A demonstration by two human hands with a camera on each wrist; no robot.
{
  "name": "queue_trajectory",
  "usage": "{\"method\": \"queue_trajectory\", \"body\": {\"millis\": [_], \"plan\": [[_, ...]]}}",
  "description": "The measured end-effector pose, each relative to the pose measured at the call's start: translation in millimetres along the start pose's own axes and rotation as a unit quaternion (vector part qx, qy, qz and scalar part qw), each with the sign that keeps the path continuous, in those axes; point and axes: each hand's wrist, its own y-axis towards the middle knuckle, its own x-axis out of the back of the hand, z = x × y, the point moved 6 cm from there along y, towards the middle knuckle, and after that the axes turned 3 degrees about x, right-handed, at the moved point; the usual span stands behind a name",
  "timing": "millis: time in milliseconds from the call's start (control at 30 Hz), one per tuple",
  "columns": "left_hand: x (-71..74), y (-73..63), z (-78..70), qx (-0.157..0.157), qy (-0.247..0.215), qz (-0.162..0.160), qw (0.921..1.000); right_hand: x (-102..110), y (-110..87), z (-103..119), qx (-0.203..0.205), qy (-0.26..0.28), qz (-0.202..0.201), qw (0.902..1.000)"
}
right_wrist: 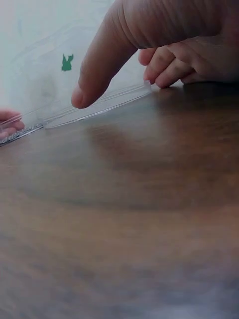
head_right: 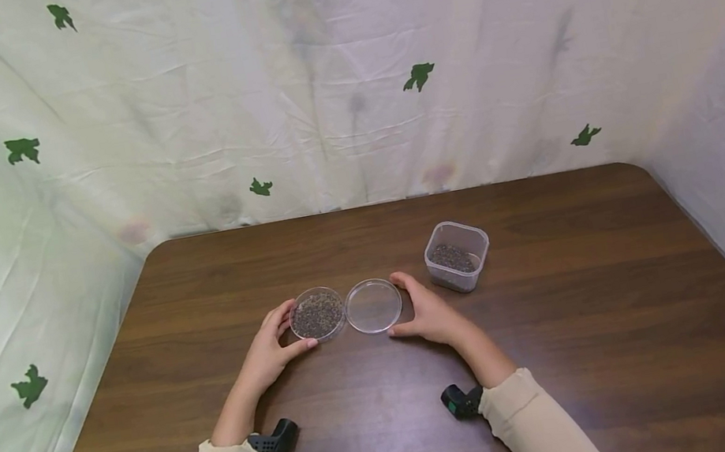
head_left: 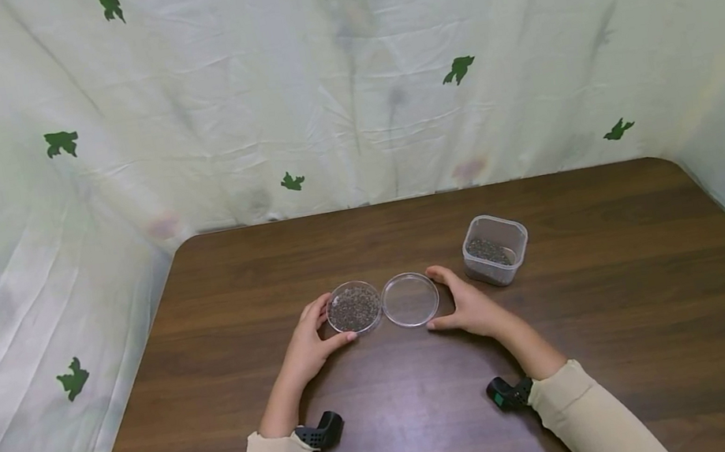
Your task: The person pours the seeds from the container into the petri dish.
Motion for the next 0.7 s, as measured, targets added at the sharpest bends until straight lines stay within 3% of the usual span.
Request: {"method": "queue_trajectory", "body": {"millis": [367, 700], "plan": [[-0.2, 0.6, 0.8, -0.002, -0.002, 0.001, 1.0, -4.6, 4.9, 1.9, -0.013, -0.068, 0.004, 0.9976], [0.3, 0.5, 1.2, 0.005, 0.0, -0.002, 1.0, -5.3, 5.1, 0.5, -0.032, -0.07, -0.003, 0.997]]}}
